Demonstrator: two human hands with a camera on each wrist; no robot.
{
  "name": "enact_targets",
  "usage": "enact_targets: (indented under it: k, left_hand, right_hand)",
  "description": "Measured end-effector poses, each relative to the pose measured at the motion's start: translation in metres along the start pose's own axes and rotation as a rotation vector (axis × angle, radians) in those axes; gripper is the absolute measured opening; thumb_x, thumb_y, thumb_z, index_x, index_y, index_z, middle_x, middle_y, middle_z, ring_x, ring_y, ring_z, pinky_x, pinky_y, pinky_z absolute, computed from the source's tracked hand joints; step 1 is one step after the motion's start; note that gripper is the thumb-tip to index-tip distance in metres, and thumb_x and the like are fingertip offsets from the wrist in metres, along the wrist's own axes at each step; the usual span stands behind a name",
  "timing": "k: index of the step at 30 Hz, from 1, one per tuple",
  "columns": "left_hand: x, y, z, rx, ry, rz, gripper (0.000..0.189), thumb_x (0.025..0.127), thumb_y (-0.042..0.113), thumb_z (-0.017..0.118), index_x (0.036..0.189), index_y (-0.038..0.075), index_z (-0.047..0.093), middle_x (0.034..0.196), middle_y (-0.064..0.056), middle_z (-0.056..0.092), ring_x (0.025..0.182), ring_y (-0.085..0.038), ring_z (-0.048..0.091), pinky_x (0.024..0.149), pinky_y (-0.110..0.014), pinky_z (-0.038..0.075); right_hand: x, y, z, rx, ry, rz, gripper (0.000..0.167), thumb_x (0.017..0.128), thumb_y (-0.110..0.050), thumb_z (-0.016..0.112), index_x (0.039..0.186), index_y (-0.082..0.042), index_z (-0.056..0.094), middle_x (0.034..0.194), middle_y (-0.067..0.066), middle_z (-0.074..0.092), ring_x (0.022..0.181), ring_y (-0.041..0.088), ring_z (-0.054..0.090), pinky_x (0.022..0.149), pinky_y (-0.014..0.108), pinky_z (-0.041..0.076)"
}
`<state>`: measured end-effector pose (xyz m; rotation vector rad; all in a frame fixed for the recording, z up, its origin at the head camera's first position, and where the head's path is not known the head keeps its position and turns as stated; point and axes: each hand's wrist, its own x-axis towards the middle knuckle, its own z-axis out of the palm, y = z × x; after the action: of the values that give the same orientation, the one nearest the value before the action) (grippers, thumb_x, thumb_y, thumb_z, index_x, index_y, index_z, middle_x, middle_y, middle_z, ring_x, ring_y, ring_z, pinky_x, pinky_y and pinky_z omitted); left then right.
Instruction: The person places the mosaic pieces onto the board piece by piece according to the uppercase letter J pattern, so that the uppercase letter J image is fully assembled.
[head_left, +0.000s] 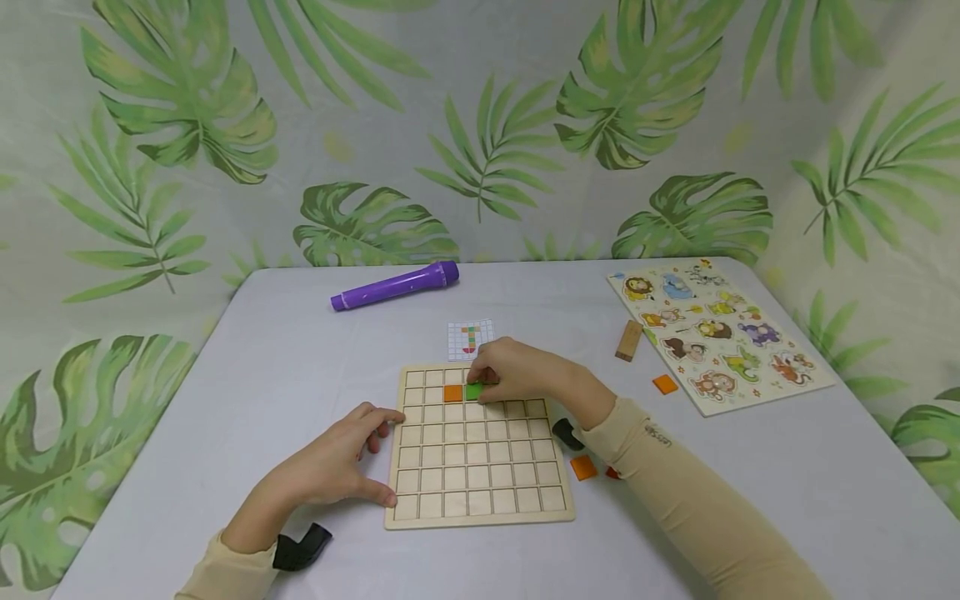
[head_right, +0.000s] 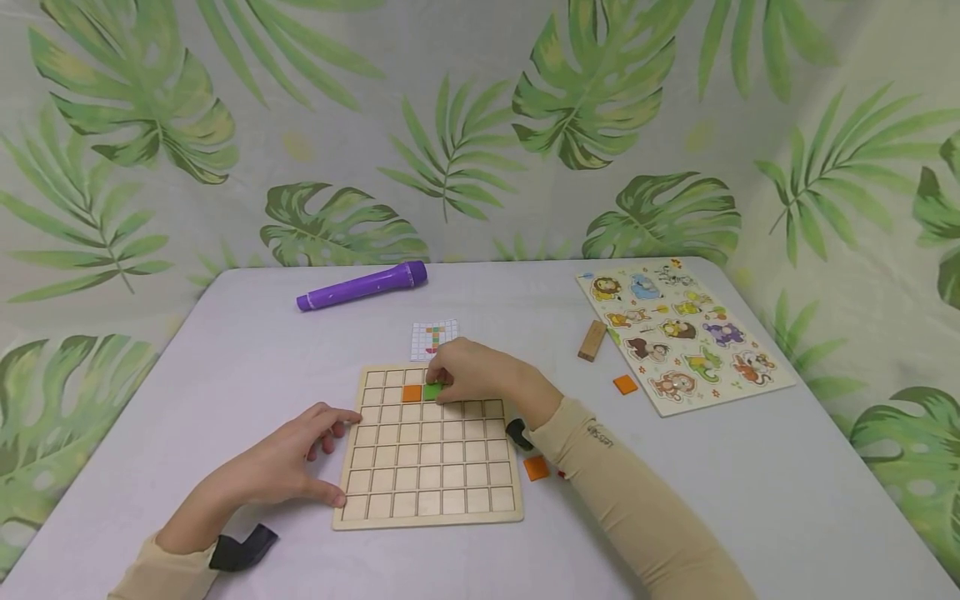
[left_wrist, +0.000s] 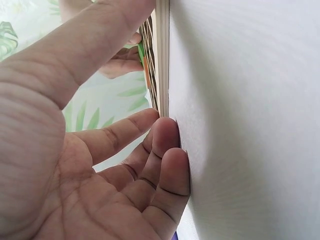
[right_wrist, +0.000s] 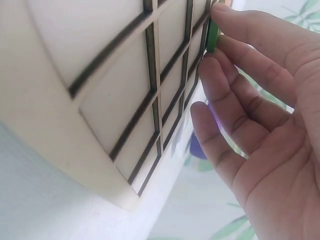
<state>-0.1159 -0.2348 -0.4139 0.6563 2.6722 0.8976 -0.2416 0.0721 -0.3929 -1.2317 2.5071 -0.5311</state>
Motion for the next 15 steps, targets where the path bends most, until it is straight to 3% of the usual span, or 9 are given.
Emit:
enact_targets:
  k: [15]
  left_hand:
    - [0.0001,0.0004,0.0000,-0.003,0.000,0.006,0.100,0.067,0.041,0.103,0.148,0.007,0.055,0.119,-0.002,0.056,0.097,-0.012,0.051,0.080,-0.025,0.047]
  right_hand:
    - [0.0011,-0.0017,0.0008,0.007,-0.002,0.015,0.025,0.095,-0.017,0.084,0.117,-0.005,0.079,0.109,0.005,0.073,0.093,0.010,0.064,0.085,0.020,0.053]
